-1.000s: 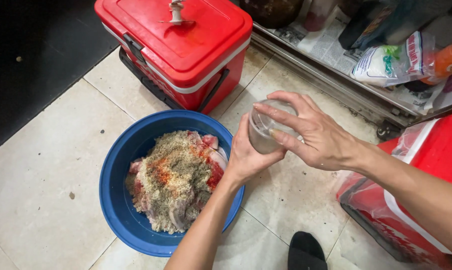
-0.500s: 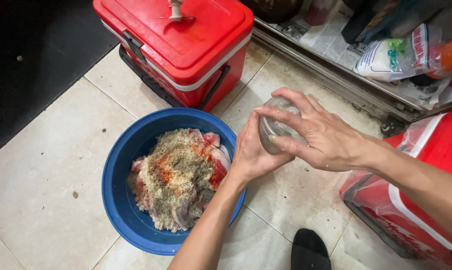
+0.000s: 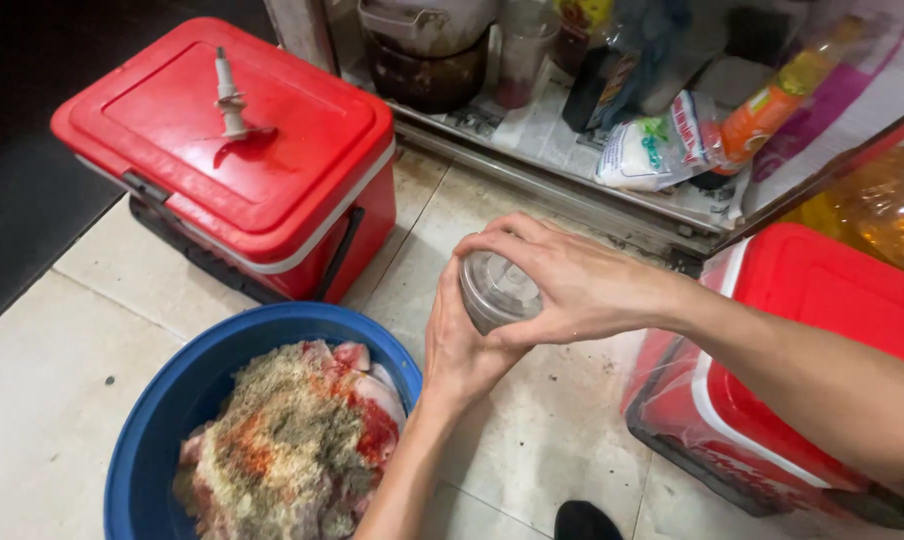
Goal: Marinate meat in a bowl by adding various dry seasonings and liquid sauces and mixing them by hand.
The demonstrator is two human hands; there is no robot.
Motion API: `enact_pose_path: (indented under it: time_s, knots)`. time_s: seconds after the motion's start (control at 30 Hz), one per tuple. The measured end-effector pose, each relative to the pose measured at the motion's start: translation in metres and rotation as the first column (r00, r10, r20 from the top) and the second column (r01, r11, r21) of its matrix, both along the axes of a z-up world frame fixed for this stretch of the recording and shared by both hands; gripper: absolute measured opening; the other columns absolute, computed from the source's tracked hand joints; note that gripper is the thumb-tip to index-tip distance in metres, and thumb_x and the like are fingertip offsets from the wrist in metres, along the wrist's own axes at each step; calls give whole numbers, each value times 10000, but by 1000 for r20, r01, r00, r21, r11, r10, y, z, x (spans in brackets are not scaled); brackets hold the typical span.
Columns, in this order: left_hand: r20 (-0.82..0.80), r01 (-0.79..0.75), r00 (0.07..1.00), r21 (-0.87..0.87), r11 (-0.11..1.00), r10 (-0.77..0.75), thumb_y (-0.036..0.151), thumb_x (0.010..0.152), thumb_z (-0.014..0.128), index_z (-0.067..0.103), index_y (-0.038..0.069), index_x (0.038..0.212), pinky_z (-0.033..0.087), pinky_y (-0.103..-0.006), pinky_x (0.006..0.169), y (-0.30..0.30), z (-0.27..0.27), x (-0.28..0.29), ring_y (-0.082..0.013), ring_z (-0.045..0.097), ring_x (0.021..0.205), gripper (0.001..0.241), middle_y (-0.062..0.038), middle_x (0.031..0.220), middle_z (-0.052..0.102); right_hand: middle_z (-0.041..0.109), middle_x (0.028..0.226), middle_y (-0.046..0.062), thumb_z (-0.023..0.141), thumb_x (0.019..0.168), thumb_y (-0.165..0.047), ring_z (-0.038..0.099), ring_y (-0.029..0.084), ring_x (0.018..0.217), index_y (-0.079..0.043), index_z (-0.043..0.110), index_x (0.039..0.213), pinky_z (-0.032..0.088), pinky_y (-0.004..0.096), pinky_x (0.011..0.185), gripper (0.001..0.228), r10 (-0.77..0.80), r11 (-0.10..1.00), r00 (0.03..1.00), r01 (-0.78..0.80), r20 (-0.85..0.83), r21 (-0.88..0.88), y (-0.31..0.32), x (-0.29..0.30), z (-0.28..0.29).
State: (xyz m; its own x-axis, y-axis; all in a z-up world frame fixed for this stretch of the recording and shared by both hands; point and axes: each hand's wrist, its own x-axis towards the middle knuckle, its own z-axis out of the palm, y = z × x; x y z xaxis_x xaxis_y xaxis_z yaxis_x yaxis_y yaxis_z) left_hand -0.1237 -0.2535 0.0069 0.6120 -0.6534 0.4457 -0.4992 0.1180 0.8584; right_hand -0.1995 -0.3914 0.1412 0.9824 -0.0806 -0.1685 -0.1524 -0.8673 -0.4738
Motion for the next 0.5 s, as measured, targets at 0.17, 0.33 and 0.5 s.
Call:
enact_pose_path:
  time_s: [0.17,0.33,0.5]
  knots:
    - [72,-159,985,-1,987,159,382,581,1004,110,-89,1575,409,-490,1058,-23,27,1,-437,502,1280,1417,-303,1418,480,537,1315,195,819,631,-439,605,360,1194,-176,505,1467,528,452,989,931,-244,955,965,257,101,-149,-77,5,29]
    - [39,-103,994,135,985,98,319,722,917,364,26,1545,442,-454,1072,-13,10,11,-354,580,1260,1034,-213,1336,616,530,1352,273,893,655,-412,518,482,1234,-131,548,1474,470,560,988,932,-454,652,771,629,446,-424,-262,8,21]
    - [-110,-27,992,263,964,57,286,740,876,617,92,1372,510,-398,1010,-4,-10,19,-271,678,1187,711,-134,1212,727,563,1524,260,792,803,-674,463,491,1431,-36,661,1405,402,633,1150,887,-725,365,642,665,249,-652,-495,14,-53]
